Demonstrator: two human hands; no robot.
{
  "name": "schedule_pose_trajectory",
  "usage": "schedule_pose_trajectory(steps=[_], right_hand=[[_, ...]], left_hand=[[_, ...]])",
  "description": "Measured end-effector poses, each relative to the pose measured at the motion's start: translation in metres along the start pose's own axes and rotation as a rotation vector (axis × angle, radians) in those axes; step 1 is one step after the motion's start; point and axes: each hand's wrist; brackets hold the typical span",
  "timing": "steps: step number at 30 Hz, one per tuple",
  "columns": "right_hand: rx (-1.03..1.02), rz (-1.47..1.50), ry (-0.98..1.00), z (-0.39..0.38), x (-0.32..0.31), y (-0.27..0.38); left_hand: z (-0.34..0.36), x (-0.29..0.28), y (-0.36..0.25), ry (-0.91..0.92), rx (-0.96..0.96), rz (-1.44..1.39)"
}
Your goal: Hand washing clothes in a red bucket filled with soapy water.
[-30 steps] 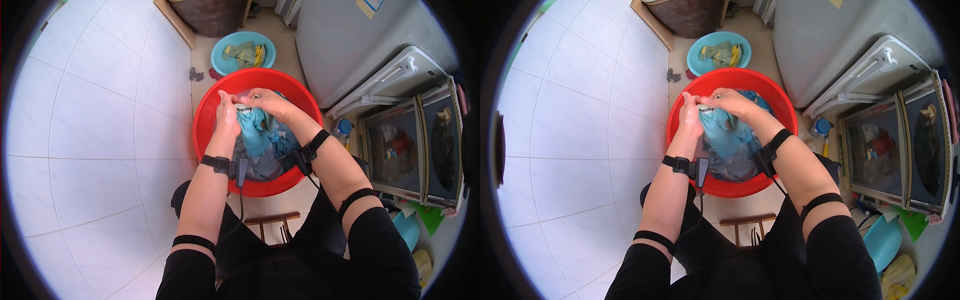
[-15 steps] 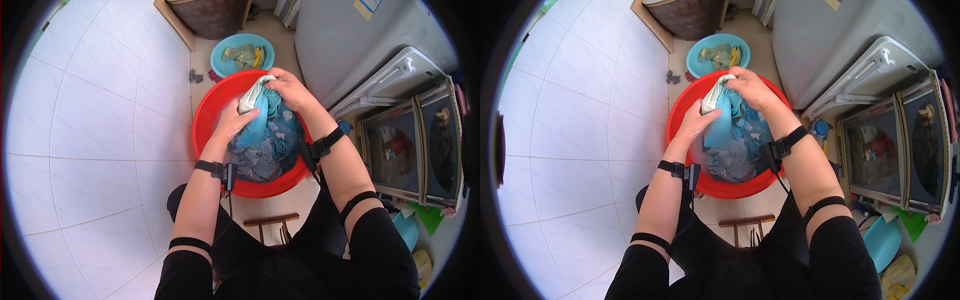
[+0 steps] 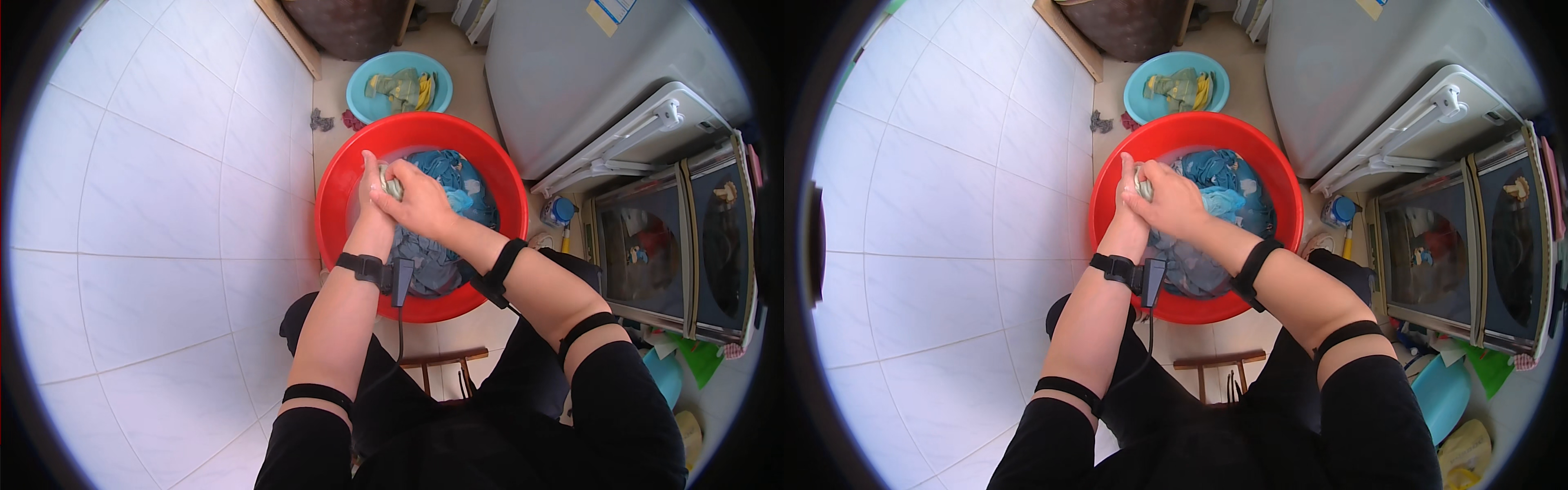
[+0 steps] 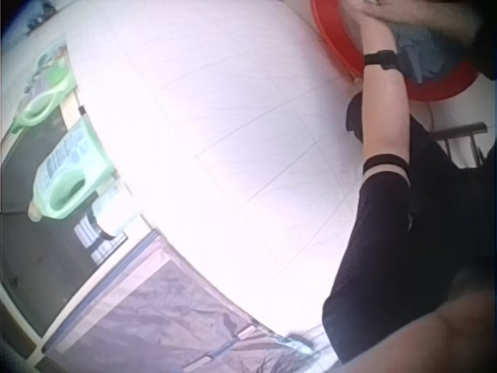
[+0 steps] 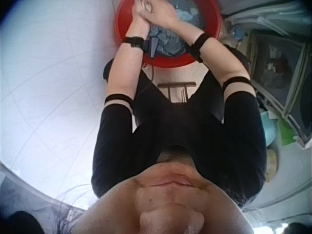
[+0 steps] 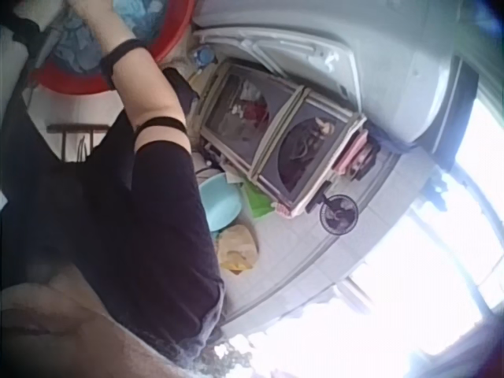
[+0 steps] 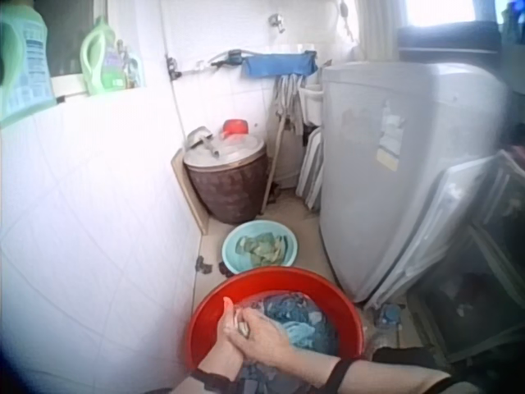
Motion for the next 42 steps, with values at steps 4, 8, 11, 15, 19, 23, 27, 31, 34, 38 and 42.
schedule_pose_trajectory(steps=[4, 8, 11, 15, 19, 23, 27, 31, 34, 38, 42], right_hand=[[0.162, -0.113, -0.151, 0.017, 0.008, -0.058], [0.353, -0.058, -0.138, 0.027, 0.01, -0.079], [0.168, -0.05, -0.084, 0.008, 0.029, -0.013], [0.24, -0.121, -0.009, 0.02, 0.008, -0.037], [0.42, -0.086, -0.077, 0.029, -0.002, -0.072], [0.21, -0.139, -0.024, 0.008, 0.028, -0.01], [0.358, -0.043, -0.055, 0.024, -0.002, -0.061], [0.336, 0.238, -0.22, 0.039, -0.004, -0.089], [0.403, 0.588, 0.112, 0.042, -0.027, -0.077], [0.677, 0.593, 0.603, 0.035, -0.041, -0.071], [0.586, 0.754, 0.75, 0.015, -0.027, -0.066]], left_hand=[[-0.003, 0.04, 0.04, -0.118, -0.021, 0.012], [-0.004, 0.048, 0.039, -0.197, -0.006, 0.125], [-0.003, 0.005, 0.011, -0.158, -0.018, -0.076], [-0.01, 0.043, 0.025, -0.248, 0.0, -0.112], [-0.012, 0.062, 0.035, -0.236, -0.109, 0.126], [-0.003, -0.002, 0.012, -0.161, -0.04, 0.015], [-0.017, 0.069, 0.031, -0.262, -0.118, 0.086], [-0.012, 0.058, 0.009, -0.072, -0.114, 0.157], [-0.018, 0.058, -0.029, -0.14, 0.148, 0.19], [-0.029, 0.054, -0.052, -0.124, 0.311, 0.405], [-0.041, 0.062, -0.048, -0.075, 0.344, 0.528]])
Point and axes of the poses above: each hand's wrist, its own z-axis towards the middle knuckle, its own x-axis out of the palm, y = z × x, and after that the axes turned 1 degree about -z, right-handed
